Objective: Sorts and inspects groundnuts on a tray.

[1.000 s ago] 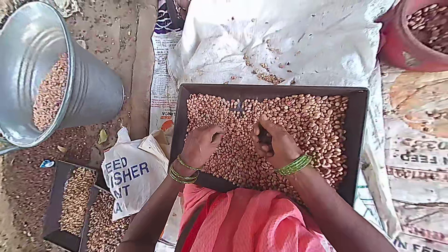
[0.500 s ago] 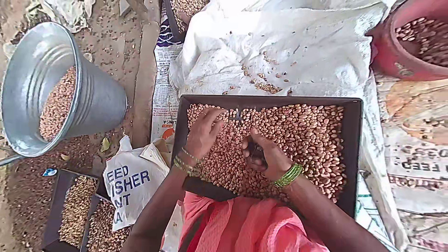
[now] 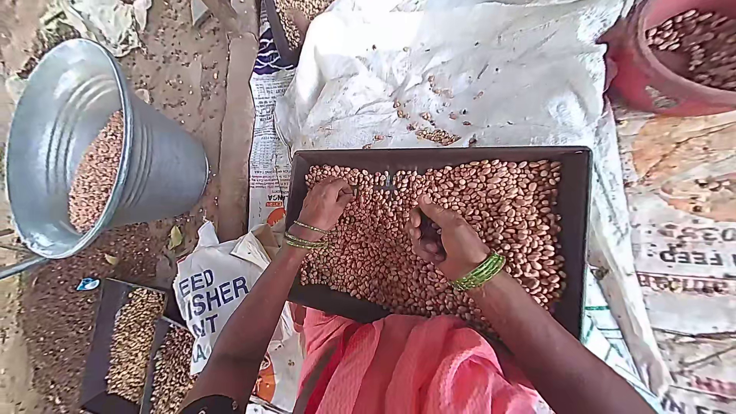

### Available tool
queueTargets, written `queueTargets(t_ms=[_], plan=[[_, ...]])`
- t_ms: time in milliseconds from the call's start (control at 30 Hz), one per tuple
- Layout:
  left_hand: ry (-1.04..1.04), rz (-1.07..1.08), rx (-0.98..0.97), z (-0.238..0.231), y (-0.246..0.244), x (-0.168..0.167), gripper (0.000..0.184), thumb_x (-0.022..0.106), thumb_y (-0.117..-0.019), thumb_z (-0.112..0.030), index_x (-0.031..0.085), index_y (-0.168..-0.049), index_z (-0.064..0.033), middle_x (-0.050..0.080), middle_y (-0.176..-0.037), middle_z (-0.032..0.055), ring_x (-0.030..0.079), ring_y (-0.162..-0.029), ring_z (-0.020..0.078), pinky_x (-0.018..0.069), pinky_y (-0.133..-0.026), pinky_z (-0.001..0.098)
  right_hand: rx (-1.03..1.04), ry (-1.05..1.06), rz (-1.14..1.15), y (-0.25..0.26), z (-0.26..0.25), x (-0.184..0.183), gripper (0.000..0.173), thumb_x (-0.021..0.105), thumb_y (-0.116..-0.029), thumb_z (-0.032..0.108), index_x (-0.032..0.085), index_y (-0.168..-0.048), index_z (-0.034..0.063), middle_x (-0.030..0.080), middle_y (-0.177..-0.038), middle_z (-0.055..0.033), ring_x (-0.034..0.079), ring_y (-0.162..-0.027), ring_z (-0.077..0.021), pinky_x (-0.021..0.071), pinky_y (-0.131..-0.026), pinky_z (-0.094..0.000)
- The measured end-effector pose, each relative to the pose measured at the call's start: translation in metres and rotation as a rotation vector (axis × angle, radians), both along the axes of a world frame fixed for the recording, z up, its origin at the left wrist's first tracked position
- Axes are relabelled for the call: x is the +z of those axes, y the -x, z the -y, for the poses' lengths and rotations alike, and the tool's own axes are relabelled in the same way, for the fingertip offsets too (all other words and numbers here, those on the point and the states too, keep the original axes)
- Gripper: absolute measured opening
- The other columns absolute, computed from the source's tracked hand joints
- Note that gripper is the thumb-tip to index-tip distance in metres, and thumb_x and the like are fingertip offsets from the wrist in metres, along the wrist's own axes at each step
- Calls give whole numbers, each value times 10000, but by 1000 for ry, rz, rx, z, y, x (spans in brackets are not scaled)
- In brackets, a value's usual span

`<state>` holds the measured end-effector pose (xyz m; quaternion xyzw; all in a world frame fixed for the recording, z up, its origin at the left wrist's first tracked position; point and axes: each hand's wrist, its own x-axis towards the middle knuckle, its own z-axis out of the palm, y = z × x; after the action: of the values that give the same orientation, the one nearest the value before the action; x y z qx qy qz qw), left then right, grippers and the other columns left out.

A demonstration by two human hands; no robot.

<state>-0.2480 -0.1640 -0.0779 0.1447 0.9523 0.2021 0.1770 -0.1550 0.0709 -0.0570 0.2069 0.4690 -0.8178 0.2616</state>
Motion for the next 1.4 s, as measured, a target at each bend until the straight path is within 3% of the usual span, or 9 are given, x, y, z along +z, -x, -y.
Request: queueTargets(t_ms=[133, 200, 367, 633, 800, 933, 1067, 1167, 1400], plan=[[-287, -104, -46, -12, -39, 38, 243, 593, -1045, -217, 729, -1135, -37, 712, -1058, 111, 696, -885, 181, 584, -827, 365, -34, -78, 34, -3, 8, -4, 530, 245, -1131, 427, 609, -908, 112, 539, -622, 48, 329, -400, -1, 283, -374, -147], [-384, -141, -85, -18, -45, 45, 312, 544, -1064, -227, 697, -1255, -34, 718, -1173, 99, 701, -996, 141, 578, -913, 314, -24, -49, 40, -4, 11, -10, 605, 183, -1120, 490, 640, -980, 119, 589, -646, 47, 338, -405, -1, 284, -378, -156], [-178, -170, -176, -28, -31, 17, 210, 597, -1023, -87, 730, -1176, -33, 698, -1145, 176, 684, -1042, 322, 551, -942, 476, -63, 68, 22, -2, 6, -5, 568, 202, -1118, 490, 567, -840, 155, 549, -644, 57, 334, -406, 4, 287, -380, -135], [10, -128, -127, -40, -31, -7, 248, 582, -1045, -167, 694, -1189, 1, 676, -1228, 219, 686, -1105, 375, 554, -947, 522, -143, 55, 9, 2, 1, 4, 557, 199, -1135, 403, 541, -783, 139, 534, -592, 51, 340, -395, 9, 284, -383, -128], [-465, -254, -40, -67, -59, 22, 301, 755, -932, -205, 702, -1124, 21, 719, -1036, 149, 713, -904, 231, 599, -824, 385, -200, -120, 6, 1, 7, -3, 570, 178, -1133, 419, 573, -843, 128, 472, -529, 78, 343, -377, 15, 278, -362, -136], [-241, -309, -33, -42, -34, 22, 389, 650, -1011, -284, 668, -1289, -12, 679, -1270, 164, 641, -1195, 315, 504, -1030, 495, -216, -25, 23, 3, 5, -1, 589, 140, -1126, 460, 547, -832, 153, 536, -590, 62, 353, -390, 7, 295, -374, -133], [102, -267, 78, 10, -15, -8, 441, 589, -1046, -263, 562, -1432, -53, 478, -1533, 195, 399, -1439, 452, 360, -1128, 631, -209, 5, 0, 4, -1, 2, 544, 210, -1139, 382, 535, -764, 161, 545, -602, 68, 334, -385, 15, 292, -376, -122], [77, -150, 164, 1, -42, -24, 555, 562, -1038, -412, 510, -1508, -121, 373, -1619, 182, 339, -1476, 451, 326, -1143, 650, -184, 4, -21, 4, -3, 2, 538, 203, -1138, 380, 533, -769, 171, 546, -611, 73, 330, -392, 14, 296, -385, -125], [-255, 277, -152, -38, -165, 38, 537, 583, -988, -550, 597, -1458, -290, 316, -1673, 110, 167, -1556, 450, 171, -1182, 708, -176, 23, -70, 4, -11, -3, 529, 234, -1129, 423, 550, -770, 196, 553, -642, 82, 337, -404, 18, 298, -384, -116]])
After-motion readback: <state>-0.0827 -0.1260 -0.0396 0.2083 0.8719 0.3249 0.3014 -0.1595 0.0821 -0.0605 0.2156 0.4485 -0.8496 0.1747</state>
